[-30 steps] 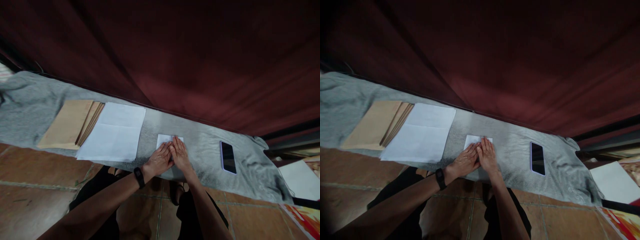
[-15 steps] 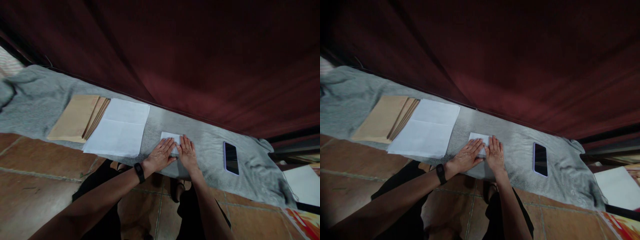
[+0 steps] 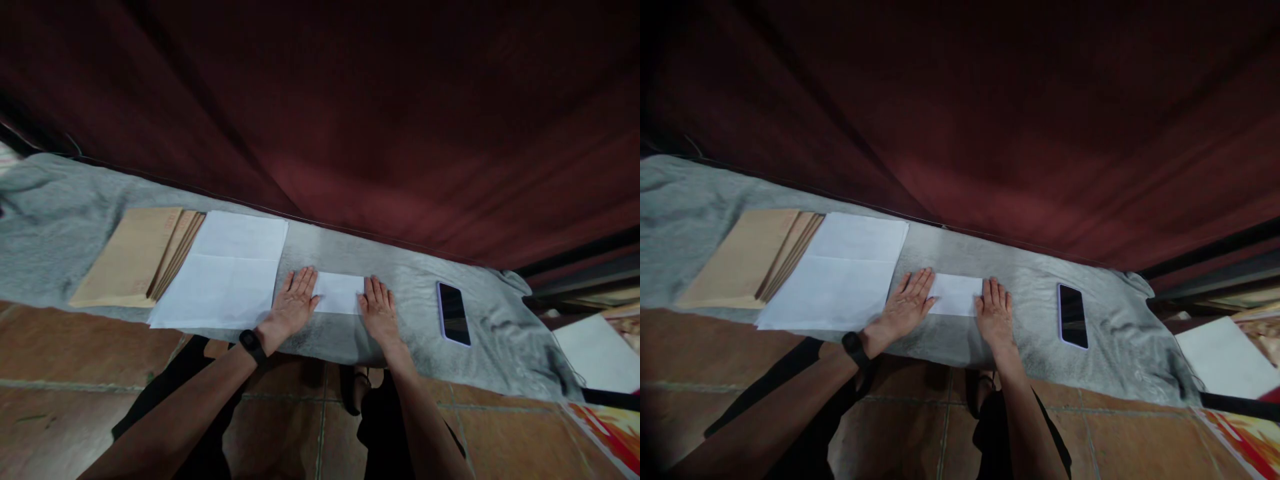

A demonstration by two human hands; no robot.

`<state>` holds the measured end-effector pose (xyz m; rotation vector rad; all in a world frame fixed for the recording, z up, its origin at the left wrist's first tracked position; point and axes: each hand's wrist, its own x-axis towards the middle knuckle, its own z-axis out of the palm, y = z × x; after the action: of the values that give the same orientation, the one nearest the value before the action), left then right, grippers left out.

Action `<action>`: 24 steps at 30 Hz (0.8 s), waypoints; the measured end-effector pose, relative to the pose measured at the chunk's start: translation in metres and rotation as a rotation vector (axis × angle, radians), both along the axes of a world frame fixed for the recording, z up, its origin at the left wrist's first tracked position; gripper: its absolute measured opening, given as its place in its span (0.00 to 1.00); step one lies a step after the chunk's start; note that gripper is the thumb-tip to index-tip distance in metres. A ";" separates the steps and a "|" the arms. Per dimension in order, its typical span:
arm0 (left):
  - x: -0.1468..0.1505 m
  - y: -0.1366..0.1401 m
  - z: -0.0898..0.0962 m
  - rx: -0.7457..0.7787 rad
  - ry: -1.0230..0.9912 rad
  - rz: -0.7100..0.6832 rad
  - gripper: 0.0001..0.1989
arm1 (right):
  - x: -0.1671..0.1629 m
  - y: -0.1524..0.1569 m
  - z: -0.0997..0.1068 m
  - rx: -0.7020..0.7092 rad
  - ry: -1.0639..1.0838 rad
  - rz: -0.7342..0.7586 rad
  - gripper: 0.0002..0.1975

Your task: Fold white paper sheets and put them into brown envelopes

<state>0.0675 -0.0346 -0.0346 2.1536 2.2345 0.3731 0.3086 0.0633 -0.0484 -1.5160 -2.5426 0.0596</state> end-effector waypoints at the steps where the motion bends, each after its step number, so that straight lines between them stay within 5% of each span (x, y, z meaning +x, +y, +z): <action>1: 0.000 0.001 0.001 0.010 0.005 0.029 0.31 | 0.000 0.001 0.001 0.016 0.021 -0.015 0.30; 5: 0.011 0.004 0.007 0.084 0.003 0.034 0.30 | -0.010 0.000 0.007 0.080 0.123 0.017 0.30; 10: 0.026 0.002 0.003 0.057 -0.016 -0.147 0.29 | -0.041 -0.025 0.009 0.031 0.116 0.286 0.28; 17: 0.016 0.000 0.002 -0.006 0.004 -0.037 0.29 | -0.046 -0.034 0.001 0.100 0.080 0.291 0.28; 21: -0.023 -0.002 0.026 0.023 0.023 0.124 0.30 | -0.043 -0.029 -0.004 0.115 0.086 0.262 0.30; 24: -0.094 -0.017 0.052 0.143 0.021 0.421 0.33 | -0.043 -0.027 -0.007 0.100 0.093 0.270 0.30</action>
<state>-0.0265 -0.0518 0.0171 1.7291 2.7457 0.5332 0.2659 0.0361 -0.0555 -1.1012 -2.6145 0.0366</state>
